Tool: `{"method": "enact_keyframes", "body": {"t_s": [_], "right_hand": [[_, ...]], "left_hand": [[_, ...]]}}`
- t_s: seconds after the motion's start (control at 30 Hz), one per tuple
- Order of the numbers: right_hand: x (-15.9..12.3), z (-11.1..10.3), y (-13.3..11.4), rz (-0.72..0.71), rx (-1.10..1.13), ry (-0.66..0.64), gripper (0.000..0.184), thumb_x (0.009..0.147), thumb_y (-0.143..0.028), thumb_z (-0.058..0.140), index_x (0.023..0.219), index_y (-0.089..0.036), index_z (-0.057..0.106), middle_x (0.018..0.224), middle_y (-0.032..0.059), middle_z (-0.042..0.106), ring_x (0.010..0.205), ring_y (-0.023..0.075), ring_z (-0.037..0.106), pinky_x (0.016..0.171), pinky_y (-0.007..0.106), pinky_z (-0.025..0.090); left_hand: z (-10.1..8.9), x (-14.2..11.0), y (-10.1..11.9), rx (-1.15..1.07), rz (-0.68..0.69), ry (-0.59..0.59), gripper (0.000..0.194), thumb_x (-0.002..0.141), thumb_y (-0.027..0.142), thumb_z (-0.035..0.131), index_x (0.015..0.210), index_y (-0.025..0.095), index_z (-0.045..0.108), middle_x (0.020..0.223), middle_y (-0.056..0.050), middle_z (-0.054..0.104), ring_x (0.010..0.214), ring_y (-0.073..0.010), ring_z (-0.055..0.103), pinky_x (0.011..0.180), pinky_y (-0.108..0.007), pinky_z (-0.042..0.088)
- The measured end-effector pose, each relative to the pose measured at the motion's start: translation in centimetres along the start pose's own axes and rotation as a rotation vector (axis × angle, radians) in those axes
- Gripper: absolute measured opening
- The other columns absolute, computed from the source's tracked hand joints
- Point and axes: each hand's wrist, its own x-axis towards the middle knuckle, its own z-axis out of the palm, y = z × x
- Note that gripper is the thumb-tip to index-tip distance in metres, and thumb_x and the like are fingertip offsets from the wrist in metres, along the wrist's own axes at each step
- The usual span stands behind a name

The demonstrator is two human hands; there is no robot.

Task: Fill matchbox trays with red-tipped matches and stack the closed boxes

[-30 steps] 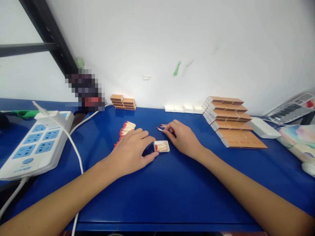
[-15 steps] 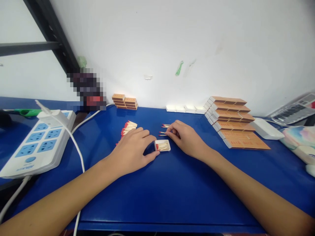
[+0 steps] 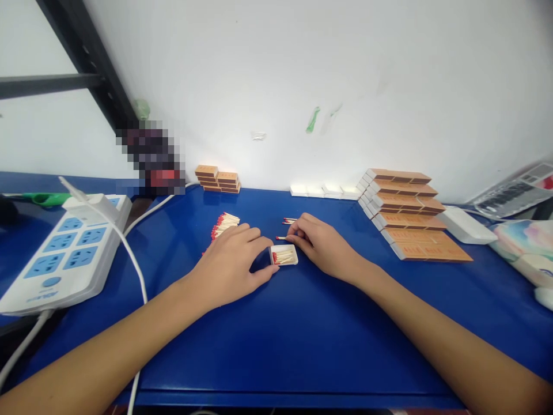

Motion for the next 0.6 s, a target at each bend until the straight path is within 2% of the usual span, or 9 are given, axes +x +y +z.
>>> {"method": "enact_keyframes", "body": {"t_s": [0.23, 0.3, 0.4, 0.6], "right_hand": [[-0.1, -0.6, -0.1, -0.010, 0.007, 0.050, 0.008, 0.106, -0.026, 0.057, 0.100, -0.022, 0.062, 0.100, 0.0056, 0.063, 0.083, 0.0191, 0.063, 0.076, 0.034, 0.051], [-0.2, -0.7, -0.1, -0.017, 0.014, 0.035, 0.006, 0.104, -0.024, 0.060, 0.108, -0.023, 0.064, 0.103, 0.0057, 0.063, 0.083, 0.0190, 0.063, 0.076, 0.033, 0.052], [-0.2, -0.7, -0.1, -0.048, 0.035, -0.016, 0.018, 0.106, -0.022, 0.055, 0.122, -0.025, 0.064, 0.111, 0.0068, 0.062, 0.091, 0.0198, 0.065, 0.080, 0.034, 0.054], [0.9, -0.8, 0.0, -0.048, 0.021, -0.044, 0.017, 0.107, -0.026, 0.057, 0.122, -0.026, 0.065, 0.109, 0.0053, 0.059, 0.088, 0.0183, 0.063, 0.081, 0.034, 0.053]], "left_hand": [[-0.1, 0.0, 0.1, -0.012, -0.006, 0.001, 0.024, 0.097, 0.039, 0.072, 0.111, 0.020, 0.076, 0.090, -0.004, 0.068, 0.087, -0.0236, 0.062, 0.077, -0.038, 0.050], [0.0, 0.0, 0.1, -0.014, -0.003, 0.001, 0.025, 0.097, 0.039, 0.072, 0.111, 0.019, 0.076, 0.090, -0.004, 0.068, 0.087, -0.0235, 0.062, 0.077, -0.038, 0.050], [0.0, 0.0, 0.0, -0.016, -0.002, 0.006, 0.025, 0.097, 0.039, 0.072, 0.111, 0.019, 0.076, 0.090, -0.005, 0.068, 0.087, -0.0236, 0.061, 0.077, -0.038, 0.049], [0.1, 0.0, -0.2, -0.016, -0.011, -0.017, 0.026, 0.098, 0.040, 0.071, 0.112, 0.019, 0.075, 0.092, -0.005, 0.067, 0.088, -0.0242, 0.061, 0.076, -0.038, 0.050]]}}
